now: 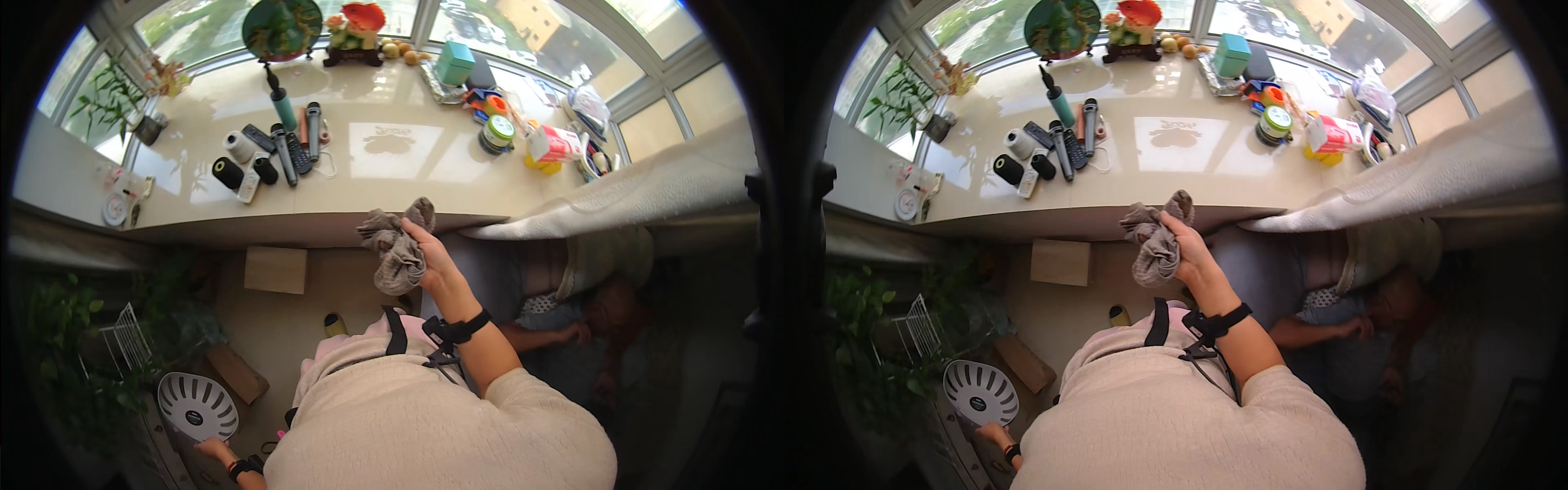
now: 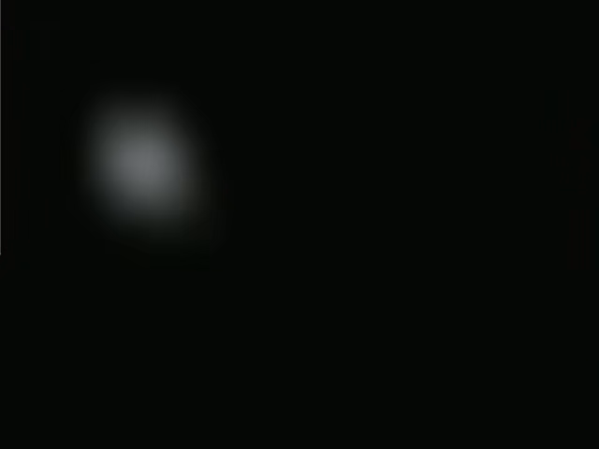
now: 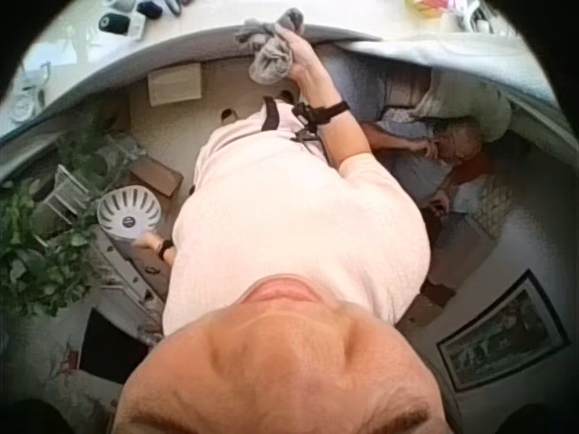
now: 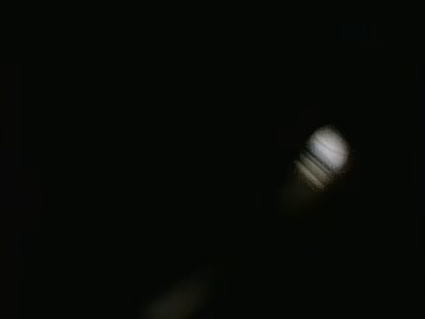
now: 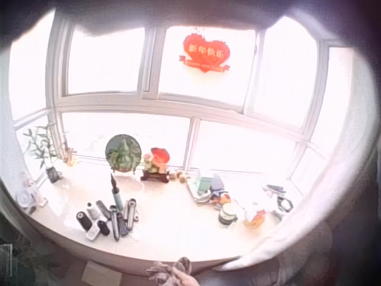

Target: The person wipes a circular metal object and a countertop with a cloth, then moves items aside and wipes the floor. The person handles a curling iron, remote, and other small items while cleaning.

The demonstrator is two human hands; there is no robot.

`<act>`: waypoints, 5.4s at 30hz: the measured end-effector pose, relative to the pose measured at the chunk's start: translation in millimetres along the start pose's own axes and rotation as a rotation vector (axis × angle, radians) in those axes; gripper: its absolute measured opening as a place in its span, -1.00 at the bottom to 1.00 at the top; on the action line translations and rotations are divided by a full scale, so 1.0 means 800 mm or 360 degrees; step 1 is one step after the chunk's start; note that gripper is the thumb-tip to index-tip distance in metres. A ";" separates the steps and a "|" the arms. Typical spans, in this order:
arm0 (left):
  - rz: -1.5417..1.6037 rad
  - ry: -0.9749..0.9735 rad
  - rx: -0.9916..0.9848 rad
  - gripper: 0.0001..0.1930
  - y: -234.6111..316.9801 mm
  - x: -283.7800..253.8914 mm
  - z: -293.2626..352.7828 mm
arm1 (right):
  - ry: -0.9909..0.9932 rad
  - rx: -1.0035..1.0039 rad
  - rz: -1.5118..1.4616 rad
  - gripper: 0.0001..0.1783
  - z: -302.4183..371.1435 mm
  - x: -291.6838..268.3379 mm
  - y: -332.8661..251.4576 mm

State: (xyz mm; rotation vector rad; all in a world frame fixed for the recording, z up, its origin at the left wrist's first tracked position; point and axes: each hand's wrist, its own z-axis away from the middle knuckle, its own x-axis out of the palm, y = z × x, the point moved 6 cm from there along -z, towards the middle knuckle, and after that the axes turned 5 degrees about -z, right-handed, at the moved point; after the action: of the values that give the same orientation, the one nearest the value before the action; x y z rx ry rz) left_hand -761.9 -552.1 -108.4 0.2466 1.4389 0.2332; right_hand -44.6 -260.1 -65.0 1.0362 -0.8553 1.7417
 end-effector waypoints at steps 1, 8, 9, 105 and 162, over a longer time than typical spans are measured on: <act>0.0413 -0.0388 -0.0028 -0.46 0.016 0.028 0.011 | -0.0010 0.0005 -0.0013 -0.60 0.002 0.013 0.010; 0.1098 -0.2286 0.0434 -0.24 0.312 0.141 0.259 | 0.0194 -0.0503 0.0245 -0.70 0.017 0.115 0.035; 0.0975 -0.2366 0.0563 -0.23 0.342 0.142 0.303 | 0.0029 -0.0591 0.0309 -0.71 0.018 0.139 0.037; 0.1207 -0.2835 0.1340 -0.20 0.729 0.140 0.827 | 0.0517 -0.1826 0.3413 -0.38 -0.193 0.273 -0.285; 0.2314 -0.2742 0.1321 -0.48 0.805 0.107 0.837 | -0.0327 -0.1153 0.3305 -0.58 -0.211 0.256 -0.240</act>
State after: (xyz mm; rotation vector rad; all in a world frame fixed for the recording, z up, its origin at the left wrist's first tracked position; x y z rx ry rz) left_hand -93.0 69.6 84.3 1.6624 -0.6616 0.3903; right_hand 38.7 25.2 72.4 -0.6912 -2.9447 2.1982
